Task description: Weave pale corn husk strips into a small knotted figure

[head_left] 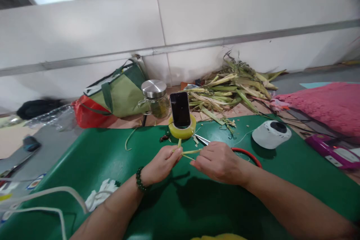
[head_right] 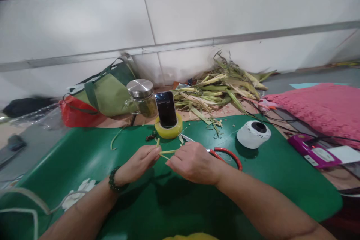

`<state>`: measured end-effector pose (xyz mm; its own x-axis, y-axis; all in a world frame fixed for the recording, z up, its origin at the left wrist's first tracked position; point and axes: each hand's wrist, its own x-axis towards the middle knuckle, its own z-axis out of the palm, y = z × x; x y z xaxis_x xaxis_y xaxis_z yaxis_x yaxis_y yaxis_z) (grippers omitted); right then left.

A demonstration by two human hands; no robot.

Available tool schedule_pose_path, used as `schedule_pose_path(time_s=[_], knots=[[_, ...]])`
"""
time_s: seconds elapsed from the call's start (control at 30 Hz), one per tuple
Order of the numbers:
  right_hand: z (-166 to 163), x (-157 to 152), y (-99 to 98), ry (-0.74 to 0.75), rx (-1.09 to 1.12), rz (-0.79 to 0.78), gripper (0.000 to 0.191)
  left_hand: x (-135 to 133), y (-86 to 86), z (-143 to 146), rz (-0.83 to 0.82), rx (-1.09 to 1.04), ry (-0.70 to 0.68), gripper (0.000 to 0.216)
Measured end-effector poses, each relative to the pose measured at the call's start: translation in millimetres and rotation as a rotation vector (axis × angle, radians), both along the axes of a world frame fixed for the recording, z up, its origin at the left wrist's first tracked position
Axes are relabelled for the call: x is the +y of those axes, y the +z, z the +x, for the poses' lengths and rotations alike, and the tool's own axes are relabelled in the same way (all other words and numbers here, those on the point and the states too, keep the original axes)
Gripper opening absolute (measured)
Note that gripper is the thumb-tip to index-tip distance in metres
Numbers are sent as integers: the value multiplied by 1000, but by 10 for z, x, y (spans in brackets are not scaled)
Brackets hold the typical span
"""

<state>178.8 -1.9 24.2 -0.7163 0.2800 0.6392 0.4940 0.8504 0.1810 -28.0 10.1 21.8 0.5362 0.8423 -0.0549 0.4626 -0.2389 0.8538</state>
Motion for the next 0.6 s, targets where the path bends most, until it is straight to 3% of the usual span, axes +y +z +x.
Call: schedule_pose_path(time_s=[0.4,0.5,0.6], knots=[[21,26,-30,22,53,-52,38,1,11,-5,-105,-69,48,45],[75,107,-13,65,192,-346,37,7,14,-3,-146,-113,85,45],[106,202,14,-21,514,-909,39,3,23,8,-82,-84,51,44]])
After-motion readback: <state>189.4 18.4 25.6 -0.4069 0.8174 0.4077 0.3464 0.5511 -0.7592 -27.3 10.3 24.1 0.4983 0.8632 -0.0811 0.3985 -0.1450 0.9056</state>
